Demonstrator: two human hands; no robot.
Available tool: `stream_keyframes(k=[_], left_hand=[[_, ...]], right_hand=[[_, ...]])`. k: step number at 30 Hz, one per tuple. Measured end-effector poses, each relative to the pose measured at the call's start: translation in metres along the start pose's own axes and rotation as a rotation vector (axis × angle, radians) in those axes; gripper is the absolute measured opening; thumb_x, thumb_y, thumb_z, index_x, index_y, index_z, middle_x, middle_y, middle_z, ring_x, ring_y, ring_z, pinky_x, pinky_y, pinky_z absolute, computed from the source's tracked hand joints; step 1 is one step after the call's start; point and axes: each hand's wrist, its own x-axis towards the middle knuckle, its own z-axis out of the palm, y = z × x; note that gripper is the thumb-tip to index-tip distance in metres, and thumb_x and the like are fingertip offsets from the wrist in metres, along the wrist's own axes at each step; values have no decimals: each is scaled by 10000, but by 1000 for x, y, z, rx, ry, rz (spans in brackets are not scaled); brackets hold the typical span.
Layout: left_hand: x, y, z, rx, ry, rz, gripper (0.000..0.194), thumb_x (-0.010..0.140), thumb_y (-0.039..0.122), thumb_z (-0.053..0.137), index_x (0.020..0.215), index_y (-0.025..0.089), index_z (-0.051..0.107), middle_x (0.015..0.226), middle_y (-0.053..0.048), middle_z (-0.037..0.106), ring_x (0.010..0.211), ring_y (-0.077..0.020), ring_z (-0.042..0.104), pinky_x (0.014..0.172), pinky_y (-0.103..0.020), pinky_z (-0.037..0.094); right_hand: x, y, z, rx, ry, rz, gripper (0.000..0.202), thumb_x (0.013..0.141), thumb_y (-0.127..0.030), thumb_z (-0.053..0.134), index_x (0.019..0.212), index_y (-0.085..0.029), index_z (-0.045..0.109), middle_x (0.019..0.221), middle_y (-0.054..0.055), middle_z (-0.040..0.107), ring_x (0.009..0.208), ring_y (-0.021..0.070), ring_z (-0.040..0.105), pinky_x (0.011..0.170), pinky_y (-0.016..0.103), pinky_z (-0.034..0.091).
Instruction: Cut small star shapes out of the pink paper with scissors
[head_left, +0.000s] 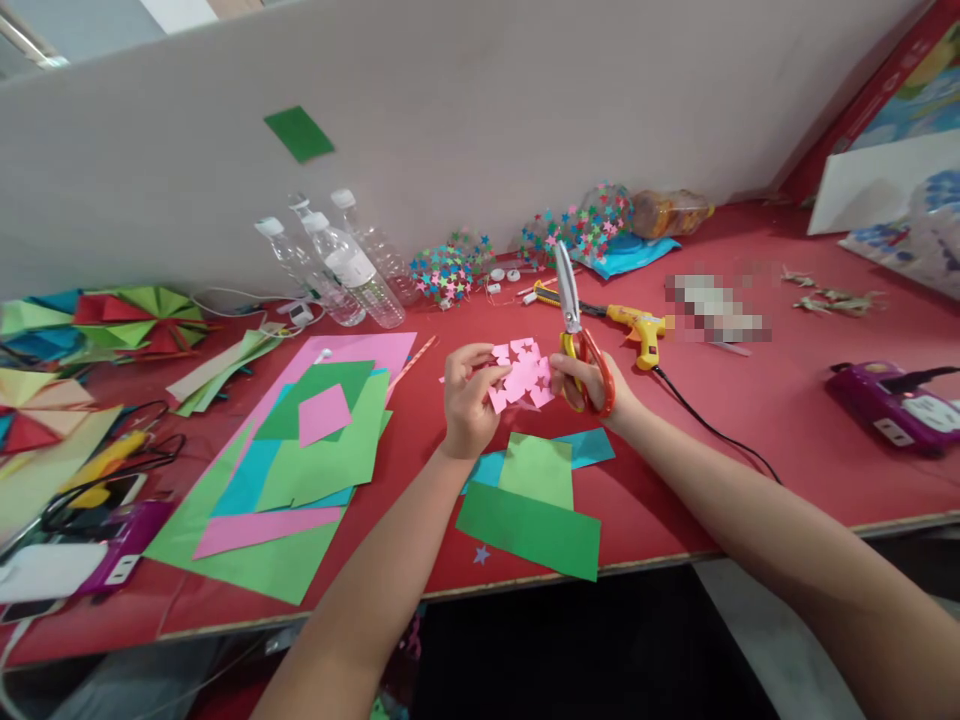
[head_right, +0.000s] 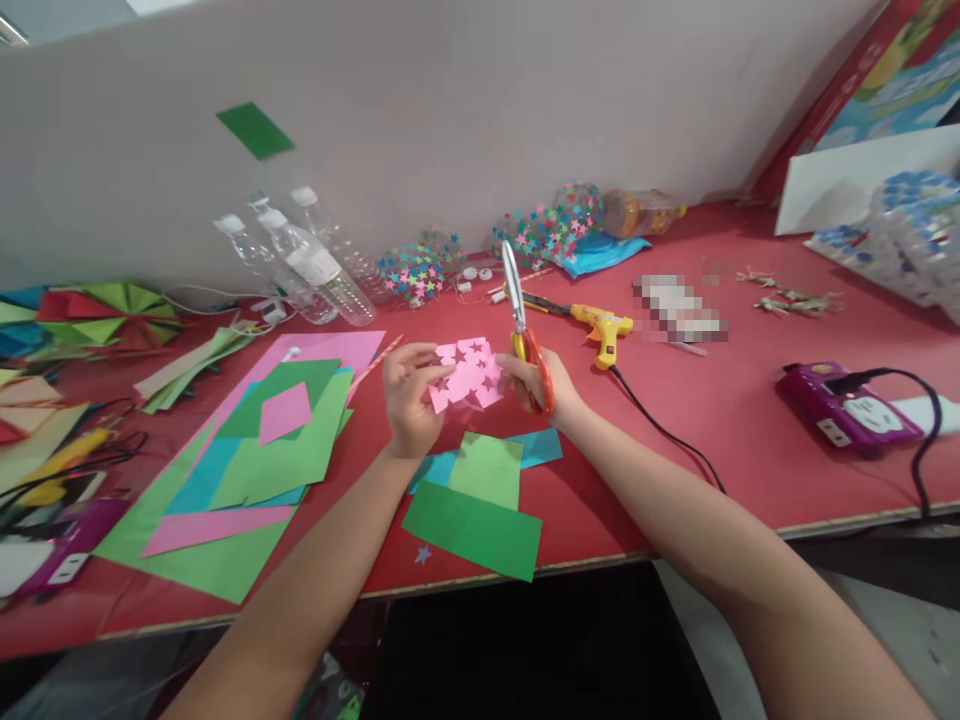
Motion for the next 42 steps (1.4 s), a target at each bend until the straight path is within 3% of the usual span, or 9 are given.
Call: stream_keyframes(k=[9, 13, 16, 18, 21, 26, 30, 34, 42], left_hand=[[2, -1, 5, -43, -15, -202, 170, 794, 353, 679, 915, 235, 693, 1198, -97, 514, 973, -207, 563, 868, -380, 499], [17, -4, 4, -384, -20, -673, 373, 780, 500, 642, 1000, 199, 638, 1099, -107, 613, 886, -201, 631, 776, -351, 526], [16, -3, 1, -799, -196, -1050, 532, 785, 679, 515, 834, 168, 654, 798, -88, 667, 672, -194, 638, 610, -332, 518], [10, 1, 0, -920, -273, -1146, 485, 704, 644, 650, 780, 165, 661, 691, -58, 659, 572, -169, 606, 549, -309, 498], [0, 7, 0, -891, -274, -1142, 325, 584, 387, 836, 741, 163, 661, 635, -8, 657, 505, -115, 563, 520, -257, 473], [0, 8, -3, -816, -320, -990, 294, 684, 414, 763, 680, 149, 636, 553, -10, 636, 466, -120, 574, 496, -253, 473], [8, -1, -12, -781, -16, -942, 296, 716, 427, 725, 697, 161, 597, 527, 18, 597, 427, -102, 548, 417, -220, 414], [16, -10, -20, -809, 270, -930, 298, 670, 365, 759, 773, 174, 554, 570, 49, 586, 446, -83, 555, 433, -203, 400], [20, -17, -25, -849, 450, -927, 256, 654, 296, 741, 780, 181, 551, 612, 49, 584, 517, -71, 553, 505, -201, 406]], right_hand=[[-7, -5, 6, 17, -73, 220, 380, 622, -396, 764, 611, -230, 423, 337, -103, 395, 256, 83, 351, 294, 219, 245], [-9, -10, 6, 47, -45, 205, 338, 621, -360, 731, 631, -231, 420, 376, -114, 394, 261, 77, 347, 298, 225, 272], [-8, -7, 3, 7, -69, 184, 315, 641, -344, 722, 629, -225, 430, 379, -110, 397, 267, 80, 363, 302, 223, 279], [-7, -3, 1, -42, -92, 153, 300, 664, -343, 714, 628, -218, 444, 386, -101, 418, 278, 82, 385, 306, 215, 283], [-8, 0, 1, -94, -116, 133, 295, 688, -366, 706, 647, -215, 457, 393, -99, 421, 285, 79, 387, 305, 203, 267], [-13, -9, 7, -223, -52, 67, 350, 727, -473, 678, 656, -218, 449, 418, -82, 443, 311, 82, 385, 334, 209, 284], [-17, -19, 8, -352, 5, -56, 388, 749, -531, 650, 662, -218, 438, 488, -56, 467, 409, 97, 411, 418, 224, 325], [-20, -24, 8, -666, -122, -126, 418, 679, -560, 703, 681, -208, 478, 597, -27, 513, 520, 113, 421, 493, 238, 303], [-24, -17, 16, -1073, -319, -22, 467, 775, -590, 604, 607, -214, 384, 531, -52, 360, 507, 107, 300, 485, 245, 217]])
